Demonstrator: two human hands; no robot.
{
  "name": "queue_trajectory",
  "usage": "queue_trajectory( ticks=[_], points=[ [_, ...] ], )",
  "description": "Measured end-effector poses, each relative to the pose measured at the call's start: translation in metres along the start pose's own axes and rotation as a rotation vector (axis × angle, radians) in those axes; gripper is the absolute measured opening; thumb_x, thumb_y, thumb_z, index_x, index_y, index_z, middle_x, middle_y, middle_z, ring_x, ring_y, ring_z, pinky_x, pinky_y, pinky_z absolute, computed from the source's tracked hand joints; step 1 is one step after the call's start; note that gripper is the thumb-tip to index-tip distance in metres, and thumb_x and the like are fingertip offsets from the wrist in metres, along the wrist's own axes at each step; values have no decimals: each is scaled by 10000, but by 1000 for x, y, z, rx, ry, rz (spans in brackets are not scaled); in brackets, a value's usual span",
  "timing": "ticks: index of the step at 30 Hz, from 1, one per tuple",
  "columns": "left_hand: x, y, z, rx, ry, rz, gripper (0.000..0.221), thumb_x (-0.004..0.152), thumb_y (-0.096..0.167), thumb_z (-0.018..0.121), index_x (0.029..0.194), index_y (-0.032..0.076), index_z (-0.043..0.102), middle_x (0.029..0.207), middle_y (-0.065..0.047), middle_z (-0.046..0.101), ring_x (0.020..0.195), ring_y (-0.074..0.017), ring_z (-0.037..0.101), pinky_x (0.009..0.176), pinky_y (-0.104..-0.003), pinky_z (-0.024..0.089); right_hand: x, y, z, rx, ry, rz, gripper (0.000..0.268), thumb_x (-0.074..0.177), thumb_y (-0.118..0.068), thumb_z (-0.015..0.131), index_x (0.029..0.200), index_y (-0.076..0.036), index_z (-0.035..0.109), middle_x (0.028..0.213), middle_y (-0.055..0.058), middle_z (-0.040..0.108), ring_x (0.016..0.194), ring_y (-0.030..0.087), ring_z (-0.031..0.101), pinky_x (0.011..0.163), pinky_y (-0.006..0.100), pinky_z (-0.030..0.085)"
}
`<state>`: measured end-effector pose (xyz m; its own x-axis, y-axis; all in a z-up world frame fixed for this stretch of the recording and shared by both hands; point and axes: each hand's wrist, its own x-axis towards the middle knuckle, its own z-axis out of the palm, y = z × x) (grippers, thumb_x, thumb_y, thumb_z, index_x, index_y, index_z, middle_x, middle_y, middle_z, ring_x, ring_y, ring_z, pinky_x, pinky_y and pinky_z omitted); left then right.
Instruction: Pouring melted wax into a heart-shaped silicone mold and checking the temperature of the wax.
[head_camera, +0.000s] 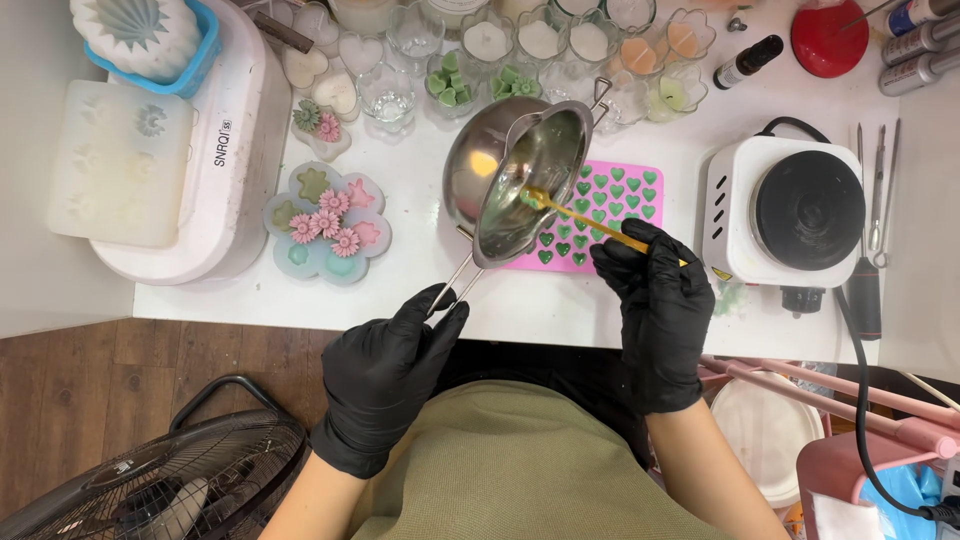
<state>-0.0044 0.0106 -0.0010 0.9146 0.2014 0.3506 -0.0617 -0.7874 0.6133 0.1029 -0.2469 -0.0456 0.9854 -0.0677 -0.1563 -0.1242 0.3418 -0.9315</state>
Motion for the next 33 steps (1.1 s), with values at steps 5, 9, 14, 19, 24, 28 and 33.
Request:
queue_trajectory(
  ticks=[5,9,14,19,24,28,33],
  points=[
    [-2,2,3,-28,18,1,330,866,204,847,1170,119,749,561,-9,591,463,-173,552,473,-318,427,-5,14,2,-226,-70,-179,297,1130,-168,512,1306,68,555,1267,236,677,1027,360,746,973,510,633],
    [-2,3,6,-24,19,17,335,872,199,842,1180,112,742,564,-14,581,467,-186,549,473,-332,425,-9,26,-1,-86,-102,-80,277,1108,-152,530,1284,61,555,1267,224,685,1002,317,732,938,508,646],
    [-1,4,10,28,25,23,337,861,193,854,1167,99,751,519,-33,542,433,-201,528,445,-348,415,-17,30,1,-47,-56,182,366,1116,-202,506,1308,86,625,1115,238,704,941,318,748,892,459,621],
    [-1,1,12,-7,28,59,339,891,175,836,1201,84,731,582,-26,580,485,-197,558,478,-339,429,-23,21,11,68,-5,373,371,1064,-218,514,1295,47,633,1094,163,718,952,269,724,934,442,593],
    [-2,-1,14,-5,4,-24,335,857,181,850,1168,98,760,518,-20,573,428,-186,547,442,-334,431,-21,21,-6,260,68,555,360,1093,-206,504,1329,41,616,1083,115,703,976,244,696,946,419,561],
    [-7,-5,10,8,37,-51,332,864,206,844,1165,104,749,604,-21,650,495,-187,603,486,-319,461,-17,12,-26,301,79,524,353,1084,-201,485,1324,34,594,1088,115,706,993,248,702,959,430,569],
    [-10,-10,0,-47,72,-116,303,883,163,839,1164,94,749,703,-28,718,592,-132,693,542,-276,507,-28,-4,-28,32,76,111,353,1115,-184,470,1326,69,597,1113,175,709,971,295,722,942,442,590]
  ],
)
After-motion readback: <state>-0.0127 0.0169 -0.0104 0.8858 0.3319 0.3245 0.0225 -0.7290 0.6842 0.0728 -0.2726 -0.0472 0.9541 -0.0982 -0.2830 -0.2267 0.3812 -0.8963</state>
